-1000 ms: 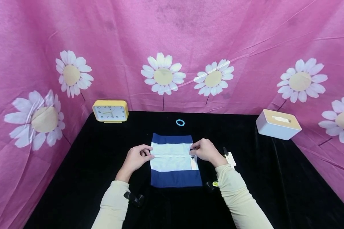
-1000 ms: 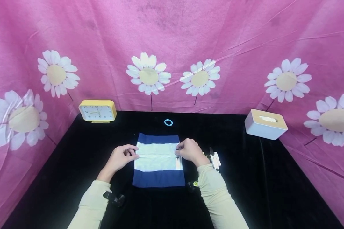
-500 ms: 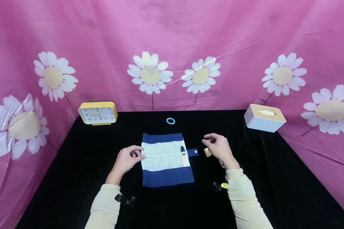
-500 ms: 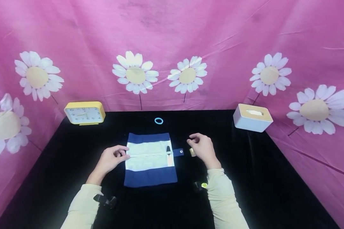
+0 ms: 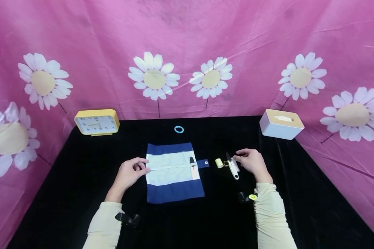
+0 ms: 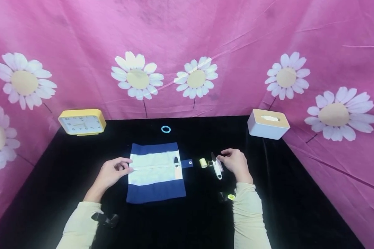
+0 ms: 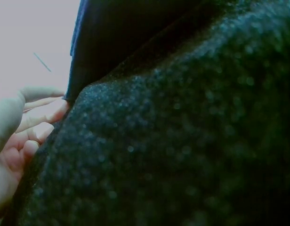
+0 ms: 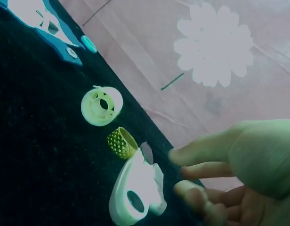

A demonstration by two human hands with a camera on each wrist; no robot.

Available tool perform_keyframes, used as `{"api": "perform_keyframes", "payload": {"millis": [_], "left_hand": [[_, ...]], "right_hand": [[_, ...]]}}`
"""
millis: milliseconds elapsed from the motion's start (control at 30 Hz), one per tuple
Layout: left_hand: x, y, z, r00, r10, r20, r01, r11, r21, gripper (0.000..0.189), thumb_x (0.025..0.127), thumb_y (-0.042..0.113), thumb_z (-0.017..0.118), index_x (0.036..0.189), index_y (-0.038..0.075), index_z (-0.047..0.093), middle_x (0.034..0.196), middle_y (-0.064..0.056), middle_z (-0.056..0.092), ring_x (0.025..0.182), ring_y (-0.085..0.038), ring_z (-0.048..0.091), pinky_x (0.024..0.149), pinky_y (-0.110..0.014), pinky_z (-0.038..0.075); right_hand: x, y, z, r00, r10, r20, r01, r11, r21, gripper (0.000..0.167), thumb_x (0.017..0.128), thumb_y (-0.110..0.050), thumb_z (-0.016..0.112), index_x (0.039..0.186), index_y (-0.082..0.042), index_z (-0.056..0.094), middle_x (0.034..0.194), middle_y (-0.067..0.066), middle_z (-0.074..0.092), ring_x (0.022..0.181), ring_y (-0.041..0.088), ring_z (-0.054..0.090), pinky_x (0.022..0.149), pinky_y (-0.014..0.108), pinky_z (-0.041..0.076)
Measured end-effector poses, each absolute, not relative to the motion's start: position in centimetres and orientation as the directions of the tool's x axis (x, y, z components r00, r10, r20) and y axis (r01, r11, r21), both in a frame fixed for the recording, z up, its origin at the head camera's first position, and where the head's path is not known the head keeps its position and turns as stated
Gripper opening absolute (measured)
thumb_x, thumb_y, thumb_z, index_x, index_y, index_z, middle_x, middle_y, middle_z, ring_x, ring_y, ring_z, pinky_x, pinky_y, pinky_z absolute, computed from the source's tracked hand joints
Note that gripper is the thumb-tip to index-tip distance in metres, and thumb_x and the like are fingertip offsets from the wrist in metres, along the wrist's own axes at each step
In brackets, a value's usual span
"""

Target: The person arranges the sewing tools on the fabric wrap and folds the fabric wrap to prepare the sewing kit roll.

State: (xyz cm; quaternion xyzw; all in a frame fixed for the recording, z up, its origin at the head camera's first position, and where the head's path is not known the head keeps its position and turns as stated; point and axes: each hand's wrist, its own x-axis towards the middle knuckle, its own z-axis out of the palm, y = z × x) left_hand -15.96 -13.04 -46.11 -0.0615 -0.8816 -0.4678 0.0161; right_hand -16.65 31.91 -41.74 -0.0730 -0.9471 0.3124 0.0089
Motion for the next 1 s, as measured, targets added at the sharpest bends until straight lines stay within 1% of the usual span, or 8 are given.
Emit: {"api": "perform_keyframes", "payload": {"millis": [133,300,467,600,767,867,1000], "left_hand": [[-16.03,-13.61,-45.88,-0.992,0.092,0.091,0.127,0.563,0.816,0.023,0.083,0.012,0.081,0.105,0.007,0.076,0.08,-0.004,0.067,0.065,-0.011,0.05,0.058,-0.024,0.039],[-16.1,-13.73,-45.87,-0.992,0.084,0.091,0.123,0.559,0.82,0.023,0.082,0.01,0.081,0.104,0.007,0.076,0.079,-0.004,0.066,0.064,-0.01,0.049,0.057,-0.023,0.039],[-16.1,-13.2,-45.94,-0.993,0.086,0.075,0.11,0.542,0.833,0.023,0.082,0.009,0.081,0.104,0.006,0.076,0.079,-0.004,0.066,0.063,-0.01,0.05,0.057,-0.023,0.04],[-16.14,-13.03,-45.95,-0.994,0.088,0.071,0.108,0.539,0.835,0.023,0.082,0.009,0.081,0.104,0.006,0.075,0.078,-0.004,0.067,0.064,-0.01,0.049,0.057,-0.023,0.039],[-16.17,-12.95,-45.97,-0.994,0.086,0.068,0.104,0.538,0.837,0.023,0.082,0.009,0.081,0.104,0.006,0.075,0.078,-0.003,0.067,0.064,-0.01,0.049,0.057,-0.023,0.039],[-16.14,-12.93,-45.96,-0.994,0.083,0.069,0.103,0.536,0.838,0.023,0.081,0.009,0.081,0.104,0.006,0.076,0.078,-0.003,0.067,0.063,-0.01,0.049,0.057,-0.023,0.039],[-16.1,-12.99,-45.93,-0.994,0.081,0.072,0.104,0.54,0.835,0.023,0.081,0.01,0.081,0.104,0.007,0.076,0.078,-0.003,0.067,0.063,-0.01,0.049,0.058,-0.023,0.039]], "right_hand": [[-16.91,31.46,-41.98,-0.993,0.09,-0.073,0.115,0.812,-0.572,0.035,0.087,-0.028,0.076,0.111,-0.003,0.075,0.087,0.011,0.077,0.071,0.013,0.068,0.07,0.033,0.051],[-17.02,31.14,-41.95,-0.993,0.077,-0.089,0.114,0.82,-0.561,0.028,0.085,-0.025,0.078,0.105,-0.005,0.078,0.088,0.011,0.078,0.074,0.014,0.068,0.07,0.033,0.051],[-16.94,31.61,-42.04,-0.992,0.079,-0.1,0.121,0.823,-0.554,0.026,0.085,-0.025,0.079,0.102,-0.006,0.078,0.083,0.008,0.076,0.073,0.014,0.065,0.068,0.032,0.049],[-16.91,31.82,-42.22,-0.99,0.09,-0.105,0.135,0.797,-0.589,0.026,0.084,-0.024,0.079,0.101,-0.004,0.078,0.074,0.003,0.072,0.067,0.012,0.06,0.065,0.029,0.047],[-16.95,32.02,-42.48,-0.985,0.118,-0.124,0.171,0.745,-0.645,0.028,0.082,-0.022,0.079,0.101,-0.002,0.077,0.064,-0.004,0.066,0.059,0.01,0.059,0.061,0.028,0.047],[-16.99,32.06,-42.59,-0.982,0.127,-0.137,0.186,0.726,-0.662,0.029,0.082,-0.021,0.079,0.102,0.0,0.076,0.062,-0.005,0.064,0.059,0.01,0.059,0.06,0.028,0.048],[-17.07,32.02,-42.7,-0.98,0.119,-0.158,0.195,0.707,-0.68,0.032,0.083,-0.021,0.079,0.106,0.001,0.074,0.065,-0.005,0.064,0.061,0.011,0.059,0.059,0.028,0.049]]}}
